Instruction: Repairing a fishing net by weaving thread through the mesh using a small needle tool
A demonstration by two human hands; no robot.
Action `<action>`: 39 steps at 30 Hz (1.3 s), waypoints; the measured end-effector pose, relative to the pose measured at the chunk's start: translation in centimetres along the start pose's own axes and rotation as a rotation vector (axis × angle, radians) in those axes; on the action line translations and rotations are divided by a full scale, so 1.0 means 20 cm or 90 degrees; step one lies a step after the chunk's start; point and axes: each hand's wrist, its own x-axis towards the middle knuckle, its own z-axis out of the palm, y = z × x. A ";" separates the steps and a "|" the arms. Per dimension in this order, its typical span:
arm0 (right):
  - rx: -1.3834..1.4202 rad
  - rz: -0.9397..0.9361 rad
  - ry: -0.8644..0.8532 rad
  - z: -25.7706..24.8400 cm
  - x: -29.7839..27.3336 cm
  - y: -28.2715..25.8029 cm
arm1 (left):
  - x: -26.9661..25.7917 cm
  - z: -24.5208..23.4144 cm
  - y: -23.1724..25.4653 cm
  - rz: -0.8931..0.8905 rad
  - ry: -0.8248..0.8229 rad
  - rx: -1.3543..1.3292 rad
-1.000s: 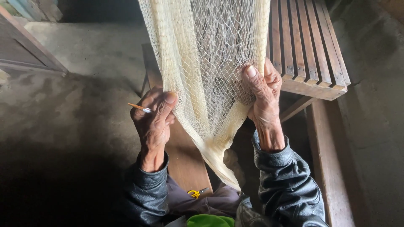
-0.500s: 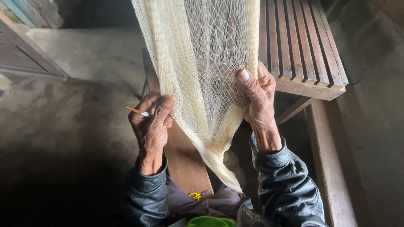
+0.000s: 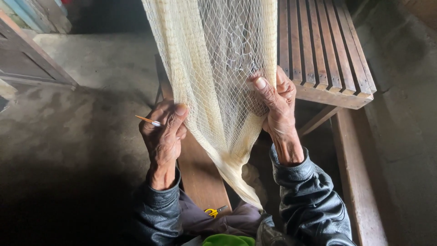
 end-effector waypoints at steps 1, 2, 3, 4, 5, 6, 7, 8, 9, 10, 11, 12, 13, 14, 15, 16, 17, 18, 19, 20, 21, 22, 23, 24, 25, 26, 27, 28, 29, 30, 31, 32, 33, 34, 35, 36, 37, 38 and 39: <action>0.000 0.002 0.000 0.02 -0.01 -0.01 | -0.01 0.01 0.01 -0.001 0.001 0.001; 0.005 0.004 0.005 0.04 -0.02 -0.03 | -0.01 0.02 0.02 0.005 -0.006 0.008; 0.011 0.006 0.009 0.07 -0.02 -0.05 | -0.01 0.03 0.03 0.010 -0.012 0.015; 0.011 0.006 0.008 0.06 -0.02 -0.05 | -0.01 0.03 0.02 0.011 -0.011 0.014; 0.005 0.006 0.006 0.05 -0.01 -0.05 | -0.01 0.02 0.01 0.021 -0.019 0.022; -0.002 0.007 0.005 0.04 -0.01 -0.04 | -0.01 0.02 0.00 0.031 -0.028 0.030; -0.002 0.007 0.006 0.04 -0.01 -0.04 | -0.01 0.04 0.03 0.031 -0.027 0.030; 0.007 0.008 0.007 0.04 -0.01 -0.04 | 0.00 0.06 0.07 0.000 -0.042 -0.002; 0.015 0.009 0.007 0.04 -0.01 -0.04 | 0.00 0.08 0.10 -0.032 -0.056 -0.033; 0.016 0.009 0.008 0.06 -0.01 -0.05 | -0.01 0.07 0.12 -0.032 -0.057 -0.033; 0.021 0.007 0.008 0.08 -0.01 -0.07 | -0.02 0.06 0.13 -0.005 -0.071 -0.019; 0.026 0.005 0.009 0.10 -0.01 -0.08 | -0.02 0.06 0.14 0.023 -0.085 -0.006; 0.026 0.005 0.010 0.08 -0.01 -0.06 | -0.04 0.06 0.15 0.022 -0.086 -0.005; 0.023 0.008 0.010 0.06 -0.01 -0.04 | -0.05 0.06 0.15 0.041 -0.118 0.007; 0.020 0.010 0.010 0.04 -0.01 -0.03 | -0.06 0.06 0.16 0.060 -0.150 0.019; 0.021 0.010 0.011 0.06 -0.02 -0.05 | -0.07 0.06 0.17 0.060 -0.151 0.020; 0.020 0.014 0.009 0.08 -0.03 -0.06 | -0.07 0.06 0.17 0.079 -0.183 0.045; 0.018 0.019 0.007 0.10 -0.03 -0.08 | -0.07 0.07 0.18 0.097 -0.215 0.069; 0.017 0.018 0.008 0.08 -0.02 -0.07 | -0.07 0.09 0.20 0.096 -0.216 0.069; 0.018 0.012 0.006 0.07 -0.02 -0.05 | -0.08 0.12 0.23 0.082 -0.250 0.083; 0.020 0.007 0.004 0.05 -0.01 -0.04 | -0.09 0.14 0.26 0.067 -0.283 0.098; 0.019 0.006 0.005 0.05 -0.01 -0.04 | -0.10 0.15 0.25 0.067 -0.284 0.098; 0.018 0.005 0.004 0.05 -0.01 -0.04 | -0.11 0.16 0.24 0.064 -0.293 0.100; 0.016 0.004 0.004 0.05 0.00 -0.04 | -0.12 0.16 0.23 0.060 -0.303 0.101; 0.016 0.003 0.006 0.05 -0.01 -0.03 | -0.12 0.18 0.22 0.059 -0.304 0.101; 0.008 0.009 0.012 0.05 -0.01 -0.03 | -0.11 0.20 0.22 0.053 -0.296 0.098; 0.001 0.014 0.019 0.05 -0.01 -0.03 | -0.11 0.21 0.21 0.047 -0.288 0.094; 0.001 0.015 0.020 0.05 -0.01 -0.03 | -0.11 0.21 0.19 0.046 -0.289 0.094; 0.000 0.015 0.026 0.06 -0.02 -0.04 | -0.10 0.20 0.18 0.040 -0.291 0.090; -0.001 0.014 0.031 0.06 -0.02 -0.04 | -0.10 0.19 0.16 0.035 -0.294 0.086; -0.001 0.013 0.032 0.07 -0.02 -0.05 | -0.09 0.19 0.16 0.036 -0.295 0.086; -0.006 0.014 0.031 0.07 -0.02 -0.05 | -0.10 0.19 0.16 0.033 -0.293 0.092; -0.011 0.015 0.031 0.08 -0.03 -0.06 | -0.10 0.18 0.15 0.030 -0.292 0.098; -0.011 0.015 0.030 0.07 -0.03 -0.05 | -0.10 0.18 0.15 0.030 -0.291 0.098; -0.008 0.020 0.033 0.07 -0.03 -0.05 | -0.10 0.18 0.15 0.026 -0.290 0.093; -0.004 0.025 0.037 0.07 -0.03 -0.04 | -0.09 0.18 0.15 0.023 -0.288 0.088; -0.004 0.025 0.037 0.07 -0.02 -0.04 | -0.10 0.17 0.16 0.023 -0.288 0.088; 0.003 0.022 0.031 0.06 -0.02 -0.04 | -0.11 0.17 0.16 0.038 -0.285 0.064; 0.011 0.019 0.026 0.06 -0.02 -0.04 | -0.12 0.16 0.16 0.052 -0.283 0.040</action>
